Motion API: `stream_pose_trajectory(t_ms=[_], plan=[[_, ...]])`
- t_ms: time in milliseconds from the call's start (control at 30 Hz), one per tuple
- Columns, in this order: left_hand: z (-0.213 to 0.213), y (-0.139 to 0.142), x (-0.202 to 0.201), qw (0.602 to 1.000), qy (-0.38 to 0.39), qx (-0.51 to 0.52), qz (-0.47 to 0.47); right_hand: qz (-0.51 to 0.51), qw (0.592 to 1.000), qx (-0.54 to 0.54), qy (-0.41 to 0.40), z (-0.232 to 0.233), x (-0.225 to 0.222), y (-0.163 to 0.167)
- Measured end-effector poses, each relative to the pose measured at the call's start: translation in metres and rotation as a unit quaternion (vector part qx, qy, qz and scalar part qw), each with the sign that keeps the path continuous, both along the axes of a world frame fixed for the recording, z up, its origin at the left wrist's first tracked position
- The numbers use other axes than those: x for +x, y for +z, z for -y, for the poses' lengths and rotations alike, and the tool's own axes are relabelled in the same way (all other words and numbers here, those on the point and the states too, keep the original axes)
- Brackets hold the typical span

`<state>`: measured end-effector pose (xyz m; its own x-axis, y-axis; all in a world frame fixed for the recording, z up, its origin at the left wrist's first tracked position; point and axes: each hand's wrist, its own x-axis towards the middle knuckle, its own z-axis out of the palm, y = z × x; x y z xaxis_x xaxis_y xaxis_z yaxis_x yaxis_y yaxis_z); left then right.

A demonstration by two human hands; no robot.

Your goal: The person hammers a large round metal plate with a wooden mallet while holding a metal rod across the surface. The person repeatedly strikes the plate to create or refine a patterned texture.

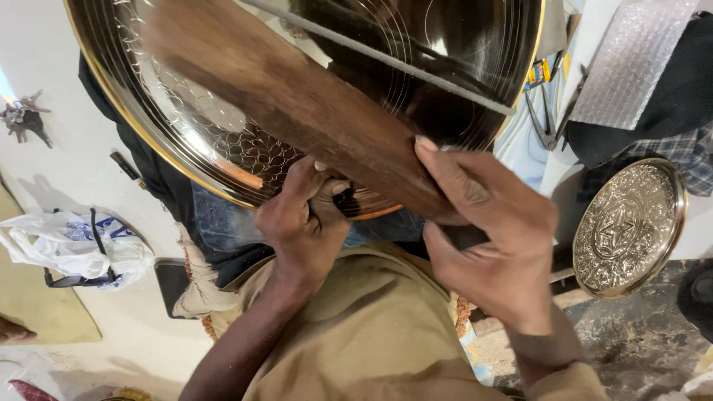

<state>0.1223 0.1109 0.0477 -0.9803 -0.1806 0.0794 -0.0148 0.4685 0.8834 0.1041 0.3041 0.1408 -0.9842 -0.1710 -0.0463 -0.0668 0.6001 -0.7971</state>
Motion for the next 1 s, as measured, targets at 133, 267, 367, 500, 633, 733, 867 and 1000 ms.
stream_pose_trajectory(t_ms=[133,267,367,500,633,733,867,1000], plan=[[0.001,-0.001,0.002,1.0,-0.006,-0.01,-0.018,-0.012,0.997,0.037,0.071,0.007,-0.041,0.031],[0.001,-0.002,0.005,0.999,0.005,-0.05,0.008,-0.017,0.947,0.241,0.211,0.014,-0.069,0.061],[0.001,0.0,0.004,0.998,-0.025,0.059,0.026,-0.034,0.989,0.067,0.127,0.019,-0.073,0.058],[0.008,0.005,-0.005,0.996,-0.081,-0.009,0.036,-0.02,0.964,0.187,0.188,0.004,-0.065,0.045],[0.02,0.013,-0.017,0.982,-0.173,0.027,0.067,-0.02,0.975,0.15,0.161,-0.019,-0.048,0.024],[0.027,0.016,-0.026,0.969,-0.241,0.019,0.049,-0.021,0.987,0.121,0.103,-0.032,-0.029,0.006],[0.035,0.012,-0.04,0.942,-0.329,-0.03,0.061,-0.024,1.0,0.016,-0.005,-0.039,-0.003,-0.015],[0.037,0.006,-0.057,0.909,-0.41,-0.064,0.031,-0.012,0.997,0.043,0.06,-0.045,0.019,-0.019]])
